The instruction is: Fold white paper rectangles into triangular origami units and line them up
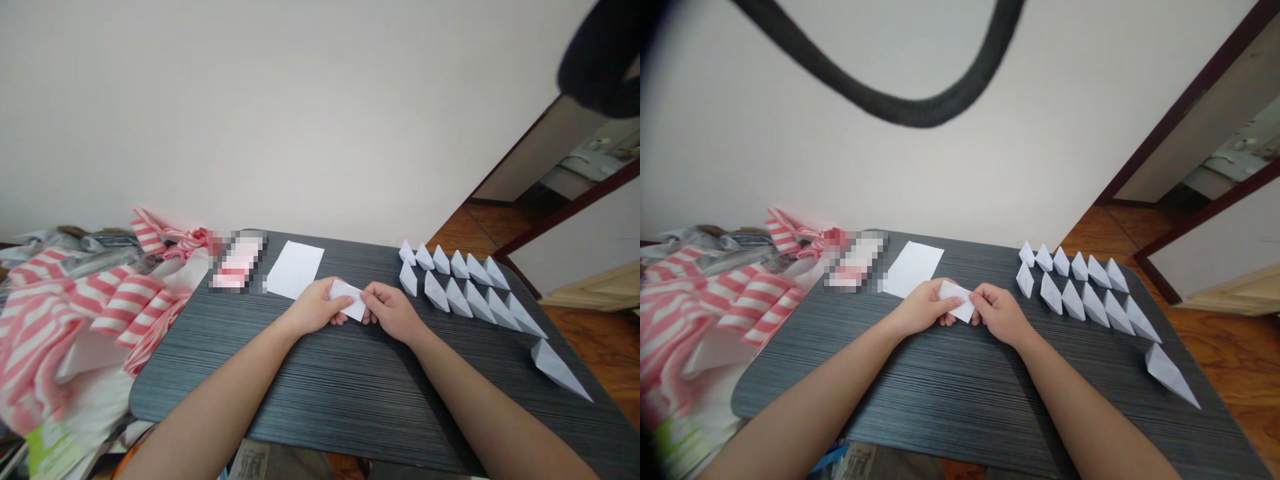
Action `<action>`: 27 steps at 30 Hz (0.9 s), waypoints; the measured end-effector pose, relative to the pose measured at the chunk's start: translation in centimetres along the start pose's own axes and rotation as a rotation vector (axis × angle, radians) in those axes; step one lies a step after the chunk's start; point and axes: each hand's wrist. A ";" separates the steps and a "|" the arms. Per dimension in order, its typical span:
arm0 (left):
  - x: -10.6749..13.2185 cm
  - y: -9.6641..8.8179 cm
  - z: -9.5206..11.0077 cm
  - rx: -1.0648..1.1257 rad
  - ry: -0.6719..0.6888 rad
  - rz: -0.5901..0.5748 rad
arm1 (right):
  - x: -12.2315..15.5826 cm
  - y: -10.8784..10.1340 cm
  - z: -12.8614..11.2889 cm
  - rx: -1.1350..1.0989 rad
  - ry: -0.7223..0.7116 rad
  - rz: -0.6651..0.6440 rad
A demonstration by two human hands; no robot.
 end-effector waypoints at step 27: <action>0.3 -0.1 0.1 -0.090 0.009 0.022 | -0.1 0.0 -0.3 -0.016 0.028 0.009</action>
Point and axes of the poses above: each hand's wrist, its own x-axis away from the middle knuckle, its own y-axis out of the palm, z = x × y, and after that the axes turned 7 degrees about -x, right-handed
